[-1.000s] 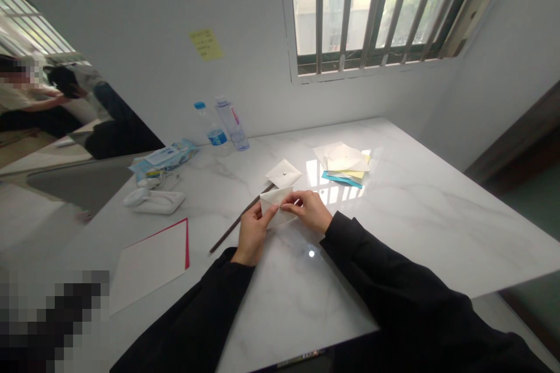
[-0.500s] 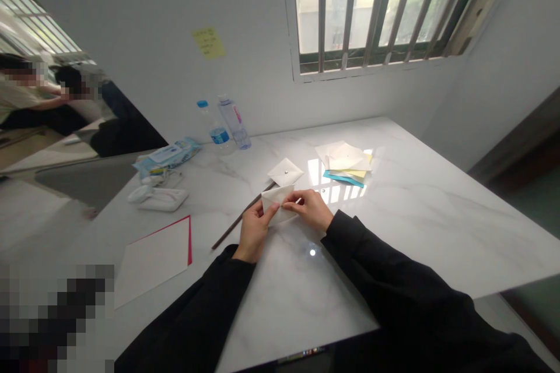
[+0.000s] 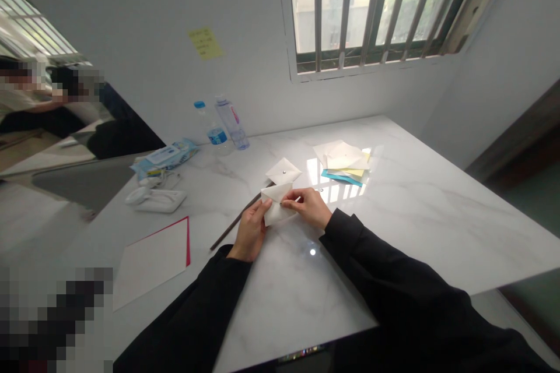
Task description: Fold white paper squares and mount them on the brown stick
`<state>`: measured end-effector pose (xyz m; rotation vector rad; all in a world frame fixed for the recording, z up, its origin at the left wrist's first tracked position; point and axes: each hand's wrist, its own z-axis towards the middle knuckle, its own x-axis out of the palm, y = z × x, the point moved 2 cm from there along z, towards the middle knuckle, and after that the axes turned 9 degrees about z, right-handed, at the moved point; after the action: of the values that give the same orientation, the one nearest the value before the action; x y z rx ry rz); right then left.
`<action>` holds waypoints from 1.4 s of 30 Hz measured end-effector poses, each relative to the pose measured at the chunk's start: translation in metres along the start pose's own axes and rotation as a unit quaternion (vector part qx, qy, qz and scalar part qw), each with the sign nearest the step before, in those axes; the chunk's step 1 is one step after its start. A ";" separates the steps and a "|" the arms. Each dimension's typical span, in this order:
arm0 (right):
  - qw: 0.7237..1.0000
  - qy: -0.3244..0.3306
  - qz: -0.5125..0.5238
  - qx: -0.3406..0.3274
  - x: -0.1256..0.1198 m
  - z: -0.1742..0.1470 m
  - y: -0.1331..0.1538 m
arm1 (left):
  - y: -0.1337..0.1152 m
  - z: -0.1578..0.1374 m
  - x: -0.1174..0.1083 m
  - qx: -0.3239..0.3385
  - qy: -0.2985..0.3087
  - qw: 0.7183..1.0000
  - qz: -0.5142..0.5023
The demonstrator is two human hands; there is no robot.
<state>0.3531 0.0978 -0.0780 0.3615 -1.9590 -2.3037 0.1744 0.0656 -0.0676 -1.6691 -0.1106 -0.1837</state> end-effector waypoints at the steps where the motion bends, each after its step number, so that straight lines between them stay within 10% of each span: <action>1: 1.000 -0.001 -0.003 -0.002 0.000 0.000 0.001 | 0.001 0.000 0.000 0.005 0.003 1.000 0.007; 32: 0.992 -0.003 0.092 0.087 0.005 -0.005 0.001 | -0.002 -0.003 0.004 0.086 -0.008 0.992 0.093; 42: 0.998 0.016 -0.023 0.065 -0.003 -0.025 -0.005 | 0.022 -0.012 0.010 0.051 -0.031 0.996 0.073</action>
<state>0.3620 0.0750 -0.0860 0.4555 -2.1116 -2.1879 0.1873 0.0511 -0.0866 -1.5737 -0.0431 -0.0157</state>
